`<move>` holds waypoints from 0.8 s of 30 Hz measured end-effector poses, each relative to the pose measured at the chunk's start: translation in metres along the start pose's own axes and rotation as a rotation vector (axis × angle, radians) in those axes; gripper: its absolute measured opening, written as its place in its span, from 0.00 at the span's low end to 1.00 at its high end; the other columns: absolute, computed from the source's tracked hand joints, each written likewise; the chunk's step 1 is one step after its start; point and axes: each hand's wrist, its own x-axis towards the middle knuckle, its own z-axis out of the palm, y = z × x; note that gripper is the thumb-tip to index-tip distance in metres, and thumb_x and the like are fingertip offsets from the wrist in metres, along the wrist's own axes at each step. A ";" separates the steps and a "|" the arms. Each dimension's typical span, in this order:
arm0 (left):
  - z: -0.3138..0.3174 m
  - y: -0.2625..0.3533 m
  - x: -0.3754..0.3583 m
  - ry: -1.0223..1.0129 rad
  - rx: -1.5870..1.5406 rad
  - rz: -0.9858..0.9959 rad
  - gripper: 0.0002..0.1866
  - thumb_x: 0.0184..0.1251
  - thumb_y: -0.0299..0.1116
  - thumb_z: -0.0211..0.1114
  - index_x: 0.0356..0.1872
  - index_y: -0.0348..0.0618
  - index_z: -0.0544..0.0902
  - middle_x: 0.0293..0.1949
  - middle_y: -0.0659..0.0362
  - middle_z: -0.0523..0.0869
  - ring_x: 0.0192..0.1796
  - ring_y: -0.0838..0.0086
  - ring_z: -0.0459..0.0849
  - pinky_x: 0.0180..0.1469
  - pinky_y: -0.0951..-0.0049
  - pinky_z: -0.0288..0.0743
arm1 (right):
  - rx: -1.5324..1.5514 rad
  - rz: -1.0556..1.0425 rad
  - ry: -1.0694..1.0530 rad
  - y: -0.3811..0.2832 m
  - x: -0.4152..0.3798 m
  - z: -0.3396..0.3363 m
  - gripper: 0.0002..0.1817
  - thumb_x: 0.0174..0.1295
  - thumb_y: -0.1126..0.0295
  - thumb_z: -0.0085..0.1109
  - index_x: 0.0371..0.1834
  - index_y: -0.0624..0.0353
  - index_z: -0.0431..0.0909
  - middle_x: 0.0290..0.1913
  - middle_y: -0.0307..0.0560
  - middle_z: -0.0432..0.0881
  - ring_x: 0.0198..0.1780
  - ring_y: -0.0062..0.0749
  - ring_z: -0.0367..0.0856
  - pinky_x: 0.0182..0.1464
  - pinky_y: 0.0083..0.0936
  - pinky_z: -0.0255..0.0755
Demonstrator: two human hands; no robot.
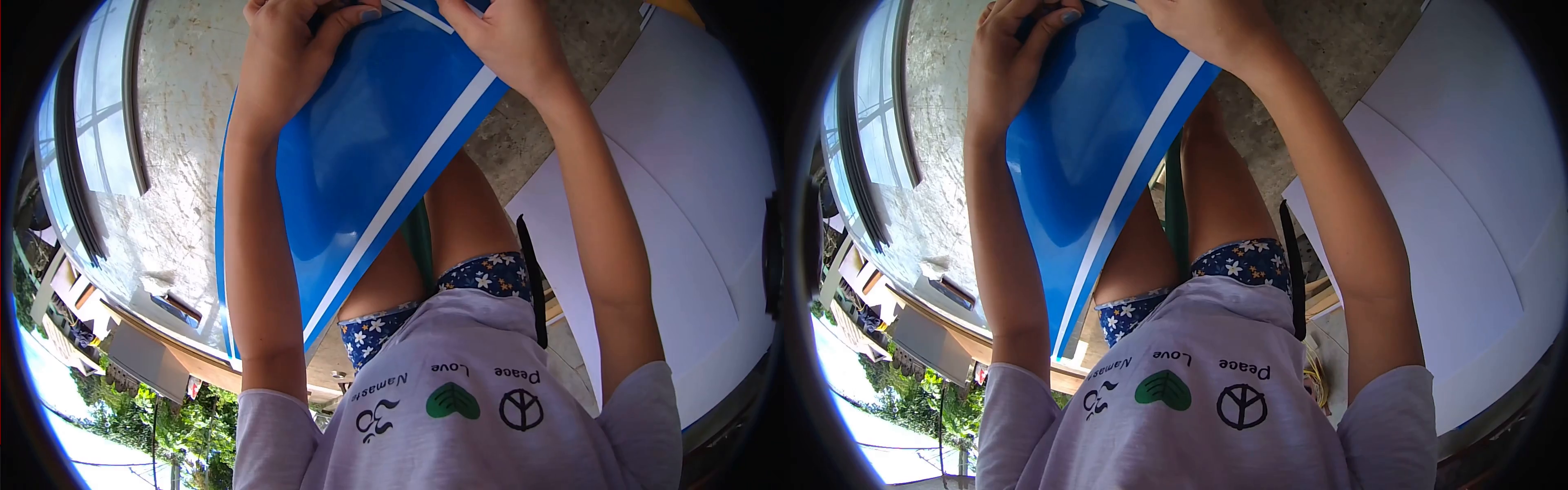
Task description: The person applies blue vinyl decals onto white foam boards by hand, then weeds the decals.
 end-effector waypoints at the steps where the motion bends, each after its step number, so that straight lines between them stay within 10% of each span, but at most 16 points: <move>1: 0.000 0.000 0.000 -0.012 0.013 0.004 0.03 0.57 0.26 0.65 0.28 0.40 0.80 0.31 0.60 0.78 0.36 0.71 0.75 0.50 0.68 0.61 | 0.016 -0.016 0.001 0.004 0.000 0.003 0.08 0.52 0.86 0.53 0.31 0.64 0.80 0.46 0.49 0.78 0.50 0.40 0.78 0.51 0.29 0.73; 24: 0.005 -0.017 -0.005 -0.018 -0.301 -0.068 0.02 0.58 0.21 0.63 0.29 0.39 0.79 0.32 0.62 0.75 0.37 0.77 0.73 0.41 0.76 0.68 | 0.167 0.043 -0.203 0.000 0.002 -0.008 0.11 0.46 0.87 0.48 0.26 0.64 0.81 0.54 0.52 0.71 0.57 0.45 0.71 0.58 0.32 0.68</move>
